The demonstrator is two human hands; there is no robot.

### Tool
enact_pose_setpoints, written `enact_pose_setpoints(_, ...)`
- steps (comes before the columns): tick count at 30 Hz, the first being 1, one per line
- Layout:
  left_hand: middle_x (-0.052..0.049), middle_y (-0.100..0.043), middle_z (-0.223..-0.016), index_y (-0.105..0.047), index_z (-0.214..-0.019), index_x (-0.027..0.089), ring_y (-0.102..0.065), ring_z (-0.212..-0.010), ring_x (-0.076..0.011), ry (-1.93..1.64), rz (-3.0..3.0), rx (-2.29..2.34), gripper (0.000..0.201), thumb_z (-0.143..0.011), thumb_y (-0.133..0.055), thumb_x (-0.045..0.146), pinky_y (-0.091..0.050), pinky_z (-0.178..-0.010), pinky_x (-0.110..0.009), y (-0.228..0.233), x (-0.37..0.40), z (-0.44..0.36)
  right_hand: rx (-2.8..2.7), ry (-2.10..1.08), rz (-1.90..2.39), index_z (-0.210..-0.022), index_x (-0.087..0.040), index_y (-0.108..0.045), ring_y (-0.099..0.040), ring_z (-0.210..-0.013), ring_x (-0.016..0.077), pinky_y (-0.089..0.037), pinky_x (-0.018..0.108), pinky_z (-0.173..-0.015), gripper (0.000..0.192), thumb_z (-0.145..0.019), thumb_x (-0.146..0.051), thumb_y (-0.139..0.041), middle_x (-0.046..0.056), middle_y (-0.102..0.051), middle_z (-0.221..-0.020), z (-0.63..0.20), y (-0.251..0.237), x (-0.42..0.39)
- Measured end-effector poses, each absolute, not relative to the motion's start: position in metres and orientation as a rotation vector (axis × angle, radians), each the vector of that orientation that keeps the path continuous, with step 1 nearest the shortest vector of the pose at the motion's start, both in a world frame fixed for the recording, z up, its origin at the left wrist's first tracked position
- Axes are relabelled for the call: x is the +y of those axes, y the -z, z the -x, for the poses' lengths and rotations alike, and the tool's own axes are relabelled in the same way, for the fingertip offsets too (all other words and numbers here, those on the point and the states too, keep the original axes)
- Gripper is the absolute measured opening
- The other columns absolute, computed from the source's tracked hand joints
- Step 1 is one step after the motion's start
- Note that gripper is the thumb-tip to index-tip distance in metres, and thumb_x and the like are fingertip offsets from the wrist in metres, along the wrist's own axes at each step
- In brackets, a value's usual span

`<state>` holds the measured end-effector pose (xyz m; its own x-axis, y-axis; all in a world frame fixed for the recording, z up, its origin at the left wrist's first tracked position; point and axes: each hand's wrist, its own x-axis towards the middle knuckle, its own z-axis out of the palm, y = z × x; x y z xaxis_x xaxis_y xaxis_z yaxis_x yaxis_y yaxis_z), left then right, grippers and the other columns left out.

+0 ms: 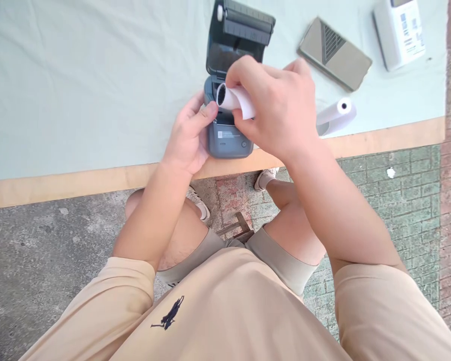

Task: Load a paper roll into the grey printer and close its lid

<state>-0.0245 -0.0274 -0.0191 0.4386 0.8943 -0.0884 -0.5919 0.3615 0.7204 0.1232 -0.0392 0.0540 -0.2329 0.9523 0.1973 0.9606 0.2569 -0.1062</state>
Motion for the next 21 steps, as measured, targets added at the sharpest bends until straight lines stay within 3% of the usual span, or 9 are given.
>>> enact_pose_setpoints(2,0.001,-0.064,-0.092,-0.057,-0.103,0.02,-0.058,-0.119,-0.0207,-1.015,-0.678,0.546,0.013,-0.091,-0.051,0.021,-0.051,-0.099,-0.031,0.019,-0.027,0.024,-2.364,-0.013,1.803,-0.095,-0.031,-0.053,-0.06,-0.075,0.0236,-0.043,0.049,-0.081,0.021,-0.076,-0.022,-0.055,-0.002,-0.065,-0.083,-0.121,-0.053,-0.033)
enact_pose_setpoints(6,0.001,-0.064,-0.092,-0.055,-0.103,0.022,-0.06,-0.116,-0.0207,-1.011,-0.673,0.58,0.013,-0.092,-0.051,0.024,-0.052,-0.097,-0.031,0.02,-0.027,0.023,-2.306,-0.143,1.615,-0.096,-0.029,-0.057,-0.06,-0.09,0.022,-0.047,0.038,-0.073,0.02,-0.078,-0.02,-0.055,0.002,-0.062,-0.105,-0.123,-0.049,-0.034)
enact_pose_setpoints(10,0.0,-0.062,-0.087,-0.055,-0.101,0.02,-0.062,-0.112,-0.0203,-1.004,-0.633,0.571,0.011,-0.092,-0.051,0.024,-0.053,-0.095,-0.031,0.019,-0.026,0.023,-2.205,-0.058,1.595,-0.082,-0.027,-0.057,-0.06,-0.076,0.0202,-0.045,0.039,-0.076,0.005,-0.082,-0.023,-0.054,-0.001,-0.063,-0.081,-0.126,-0.041,-0.045)
enact_pose_setpoints(15,0.0,-0.059,-0.085,-0.053,-0.099,0.019,-0.065,-0.102,-0.02,-1.034,-0.638,0.6,0.015,-0.091,-0.051,0.031,-0.055,-0.083,-0.027,0.016,-0.028,0.024,-2.355,-0.013,1.537,-0.083,-0.027,-0.059,-0.061,-0.073,0.0166,-0.042,0.037,-0.08,0.016,-0.093,-0.033,-0.047,-0.003,-0.067,-0.08,-0.13,-0.028,-0.056)
enact_pose_setpoints(18,0.0,-0.059,-0.09,-0.048,-0.111,0.021,-0.065,-0.098,-0.0189,-1.021,-0.667,0.611,0.028,-0.086,-0.059,0.025,-0.054,-0.083,-0.028,0.02,-0.03,0.024,-2.4,0.122,1.451,-0.087,-0.027,-0.058,-0.061,-0.086,0.0166,-0.039,0.036,-0.079,0.016,-0.094,-0.033,-0.045,-0.002,-0.069,-0.094,-0.134,-0.022,-0.062)
enact_pose_setpoints(21,0.001,-0.061,-0.1,-0.042,-0.122,0.024,-0.063,-0.106,-0.0185,-1.046,-0.672,0.622,0.045,-0.082,-0.063,0.022,-0.052,-0.094,-0.03,0.025,-0.03,0.024,-2.402,0.261,1.402,-0.088,-0.027,-0.057,-0.06,-0.086,0.016,-0.037,0.035,-0.076,0.015,-0.094,-0.034,-0.046,-0.002,-0.068,-0.098,-0.138,-0.018,-0.067)
